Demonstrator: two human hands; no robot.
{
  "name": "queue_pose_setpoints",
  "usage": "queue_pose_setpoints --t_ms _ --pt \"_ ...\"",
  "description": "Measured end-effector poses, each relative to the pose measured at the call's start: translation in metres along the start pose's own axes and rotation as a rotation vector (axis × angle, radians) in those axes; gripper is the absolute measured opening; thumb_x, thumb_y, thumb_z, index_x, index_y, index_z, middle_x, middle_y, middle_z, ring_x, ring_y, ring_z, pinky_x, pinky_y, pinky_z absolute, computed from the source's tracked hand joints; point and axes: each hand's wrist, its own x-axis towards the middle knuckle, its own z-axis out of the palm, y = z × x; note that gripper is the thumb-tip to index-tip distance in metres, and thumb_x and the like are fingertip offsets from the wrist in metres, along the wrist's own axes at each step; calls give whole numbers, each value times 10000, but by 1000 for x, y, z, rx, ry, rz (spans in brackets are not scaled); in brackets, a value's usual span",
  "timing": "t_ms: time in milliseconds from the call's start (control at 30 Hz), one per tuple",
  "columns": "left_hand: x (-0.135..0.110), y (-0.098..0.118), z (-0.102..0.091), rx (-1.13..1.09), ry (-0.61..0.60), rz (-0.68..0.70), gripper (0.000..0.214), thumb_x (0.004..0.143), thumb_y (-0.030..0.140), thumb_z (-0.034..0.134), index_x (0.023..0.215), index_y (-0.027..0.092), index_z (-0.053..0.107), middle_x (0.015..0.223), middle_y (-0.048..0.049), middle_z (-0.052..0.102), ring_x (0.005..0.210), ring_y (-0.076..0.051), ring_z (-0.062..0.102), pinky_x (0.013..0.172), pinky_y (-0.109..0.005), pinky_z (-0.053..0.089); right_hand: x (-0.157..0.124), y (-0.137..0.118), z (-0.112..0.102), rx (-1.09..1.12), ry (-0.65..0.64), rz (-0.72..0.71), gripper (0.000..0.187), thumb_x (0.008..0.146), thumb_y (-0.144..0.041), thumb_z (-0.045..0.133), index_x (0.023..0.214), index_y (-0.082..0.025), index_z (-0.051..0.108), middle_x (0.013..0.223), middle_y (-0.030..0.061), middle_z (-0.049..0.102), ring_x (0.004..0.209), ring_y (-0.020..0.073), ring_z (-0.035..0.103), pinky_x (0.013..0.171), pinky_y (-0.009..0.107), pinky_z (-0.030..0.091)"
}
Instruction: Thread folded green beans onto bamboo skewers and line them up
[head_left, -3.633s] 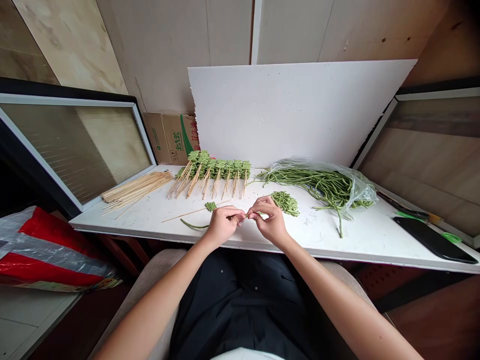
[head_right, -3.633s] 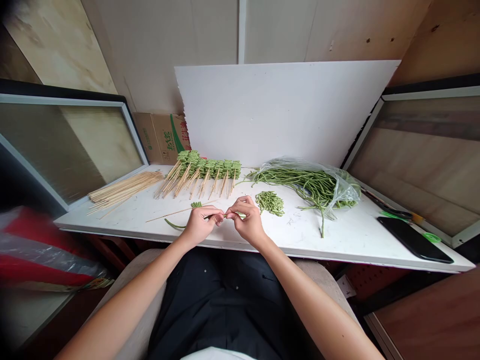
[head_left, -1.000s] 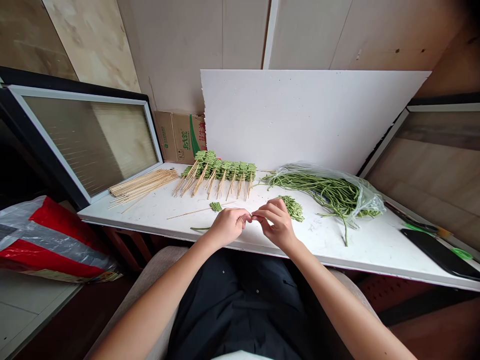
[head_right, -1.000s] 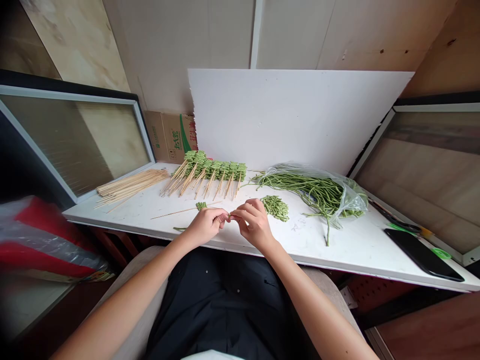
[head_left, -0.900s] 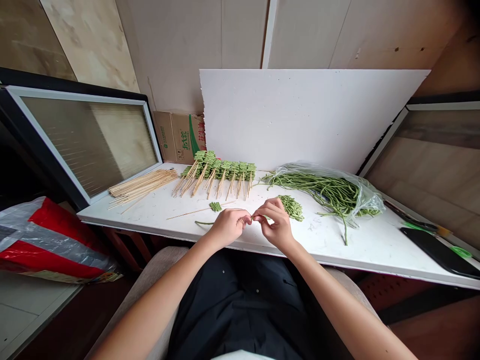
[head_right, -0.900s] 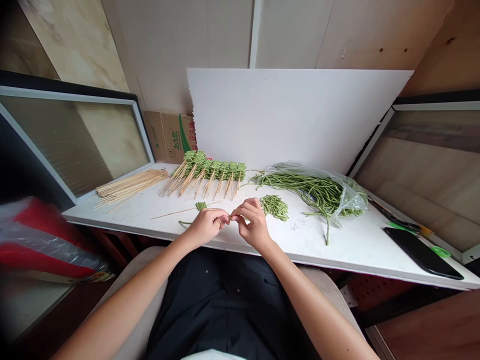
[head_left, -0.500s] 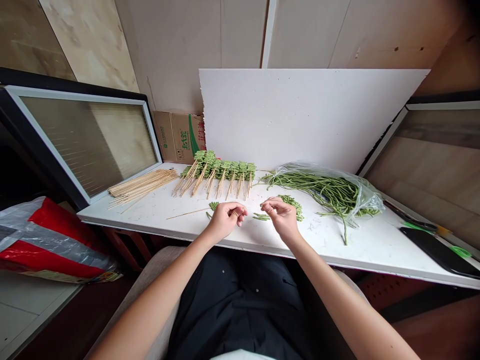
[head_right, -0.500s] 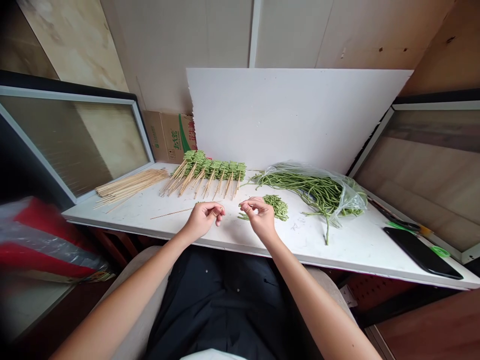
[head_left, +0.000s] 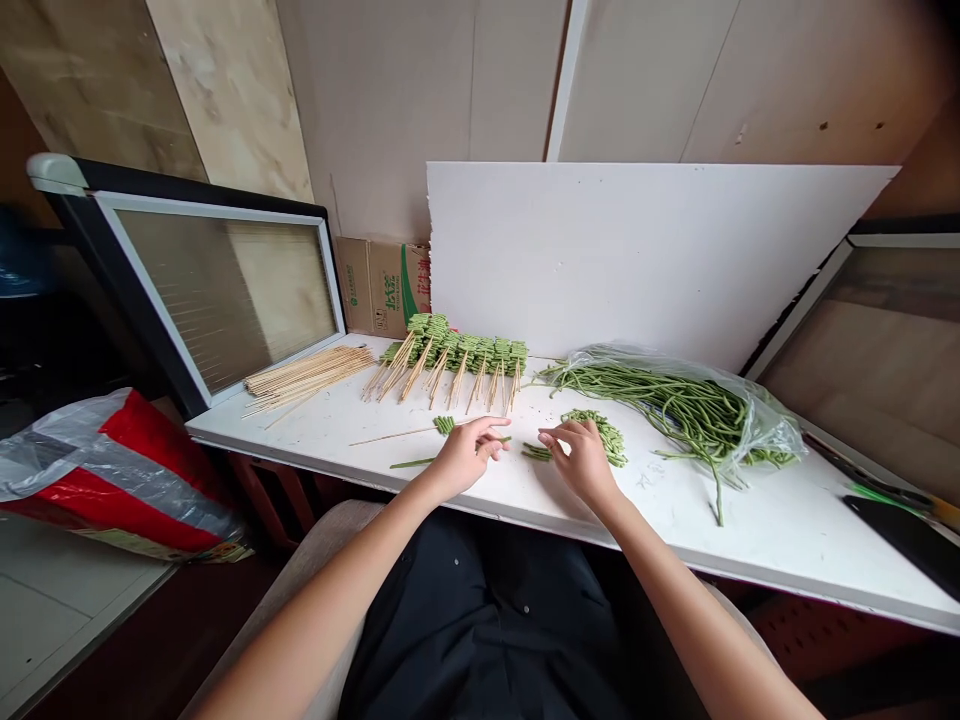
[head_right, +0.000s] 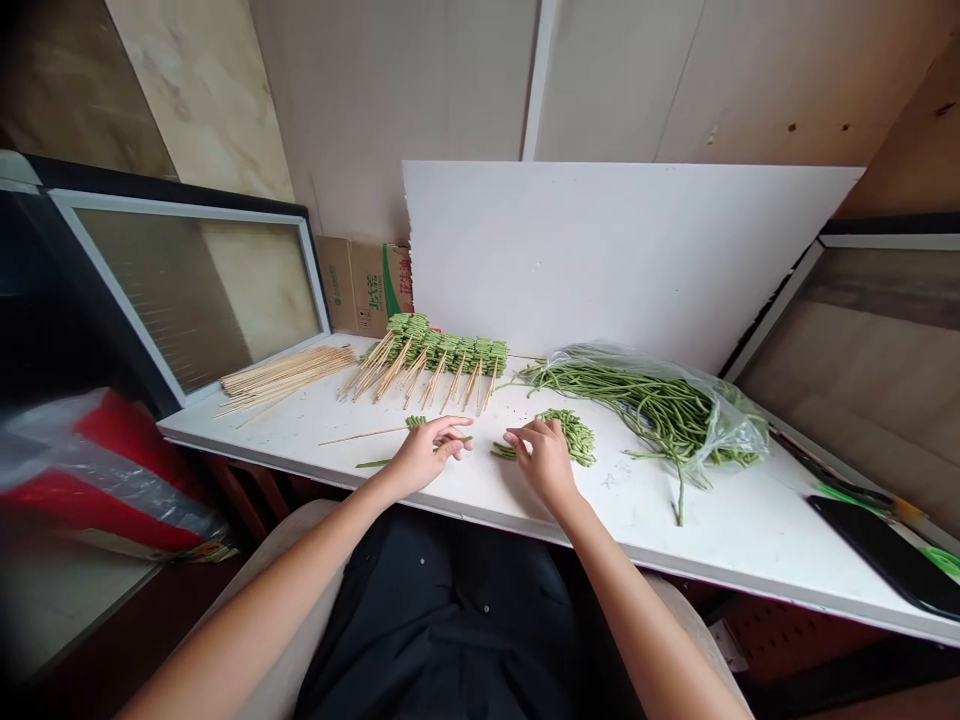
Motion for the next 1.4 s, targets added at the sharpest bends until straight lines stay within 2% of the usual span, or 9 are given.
queue_pose_setpoints --t_ms 133,267,433,533,767,967,1133,1267,1400 --pt "-1 5 1 -22 -12 -13 443 949 184 666 1392 173 660 948 -78 810 857 -195 758 871 -326 592 3 -32 -11 335 -147 -76 415 1029 -568 600 1233 -268 802 1009 105 791 956 298 640 792 417 514" --pt "-2 9 2 -4 -16 11 471 917 173 718 1385 191 667 928 -56 809 901 -194 758 911 -326 589 0 -52 -14 394 -66 -208 246 1011 -472 683 1041 -276 828 921 84 786 915 278 644 831 433 512" --pt "-1 11 0 27 4 14 296 888 221 789 1180 173 766 893 -60 798 796 -184 741 806 -309 591 1 -53 -18 359 137 -209 157 1023 -351 673 978 -277 805 887 80 770 898 286 621 744 424 491" --pt "0 14 -1 70 42 71 175 922 270 773 1054 157 797 898 -78 797 788 -186 733 791 -309 575 2 -54 -23 361 185 -212 131 1020 -328 675 996 -269 790 911 82 768 899 282 614 691 403 476" --pt "-1 24 -3 139 99 208 129 927 304 796 981 192 830 968 -81 805 851 -188 703 783 -294 528 1 -72 -33 365 70 -301 171 1009 -370 706 1126 -285 797 974 75 776 945 279 633 843 452 513" --pt "-2 26 -5 143 95 214 168 945 344 784 1001 193 832 999 -91 806 886 -199 710 780 -297 524 1 -73 -35 341 166 -298 152 1024 -334 680 1045 -306 828 873 75 752 885 279 595 795 452 509" --pt "-3 30 -7 133 89 206 193 977 352 730 990 190 834 993 -106 792 899 -215 714 774 -304 555 2 -68 -37 299 126 -345 101 997 -332 722 1022 -301 815 900 75 757 918 286 589 836 465 506" --pt "-4 31 -4 123 69 231 148 968 261 706 925 190 828 934 -94 780 857 -206 709 761 -303 560 0 -72 -35 322 104 -344 139 1020 -287 672 989 -296 808 882 76 749 923 284 581 857 467 497" --pt "-4 31 1 82 115 313 218 937 150 652 779 186 798 843 -82 772 775 -190 704 755 -313 560 -3 -74 -27 519 78 -219 197 1006 -401 696 887 -289 805 830 75 741 907 286 617 856 466 509"
